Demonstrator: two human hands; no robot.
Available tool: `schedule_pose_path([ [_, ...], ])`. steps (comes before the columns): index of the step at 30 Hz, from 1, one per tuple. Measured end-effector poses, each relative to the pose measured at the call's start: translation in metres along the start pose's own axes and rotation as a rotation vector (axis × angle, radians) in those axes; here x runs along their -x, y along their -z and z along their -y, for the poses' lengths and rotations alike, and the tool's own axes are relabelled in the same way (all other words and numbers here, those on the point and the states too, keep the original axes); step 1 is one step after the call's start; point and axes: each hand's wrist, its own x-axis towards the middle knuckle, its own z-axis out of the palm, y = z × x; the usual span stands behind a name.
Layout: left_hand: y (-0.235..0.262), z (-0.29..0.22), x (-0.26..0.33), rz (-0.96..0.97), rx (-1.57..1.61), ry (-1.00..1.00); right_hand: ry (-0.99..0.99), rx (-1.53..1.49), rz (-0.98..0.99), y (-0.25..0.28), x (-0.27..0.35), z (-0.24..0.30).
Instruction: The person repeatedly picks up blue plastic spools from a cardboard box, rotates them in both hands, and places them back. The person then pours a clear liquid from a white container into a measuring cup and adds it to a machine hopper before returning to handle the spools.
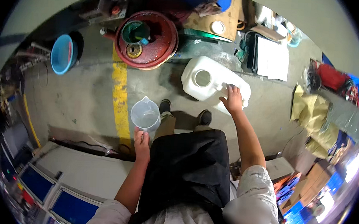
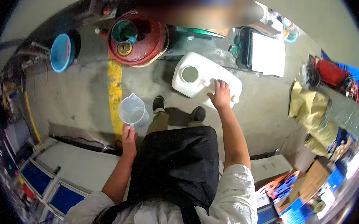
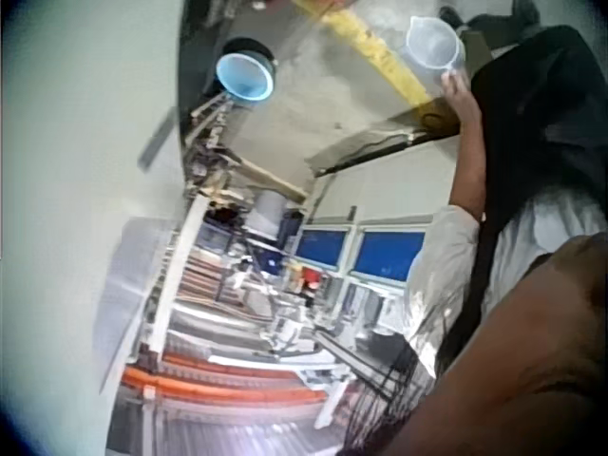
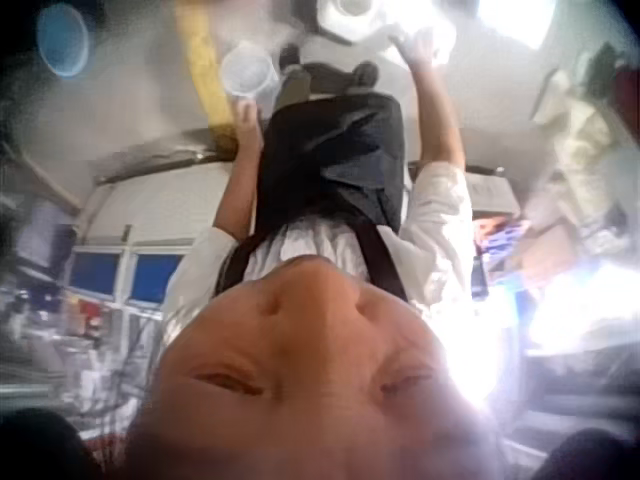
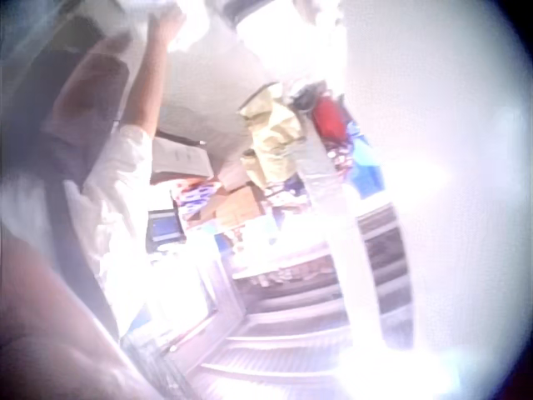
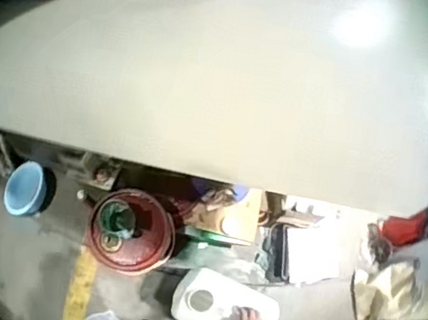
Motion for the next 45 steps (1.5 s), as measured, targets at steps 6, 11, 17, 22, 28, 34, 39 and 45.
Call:
schedule_pose_path([
  [6,0.0,0.073,0.021,-0.234,0.236,0.11,-0.078,-0.141,0.652,-0.014,-0.061,-0.031],
  [11,-0.055,0.118,0.062,-0.369,0.316,0.184,-0.282,-0.652,0.853,-0.023,-0.061,-0.051],
  [17,-0.131,0.153,0.084,-0.527,0.514,0.173,0.057,-0.502,0.754,-0.019,-0.052,-0.059],
  [22,-0.139,0.195,0.071,-0.519,0.32,0.129,0.044,-0.697,0.839,-0.025,-0.046,-0.102],
  [28,-0.135,0.199,0.021,-0.546,0.142,0.003,-0.167,-0.166,0.879,-0.002,-0.046,-0.082],
  [34,-0.122,0.193,-0.029,-0.514,0.124,-0.08,-0.037,0.102,0.818,-0.003,-0.046,-0.075],
  [39,-0.098,0.183,-0.074,-0.505,-0.052,-0.297,0.013,0.156,0.806,-0.002,-0.049,-0.052],
  [45,-0.075,0.171,-0.124,-0.504,0.02,-0.427,0.263,0.373,0.783,0.001,-0.06,0.037],
])
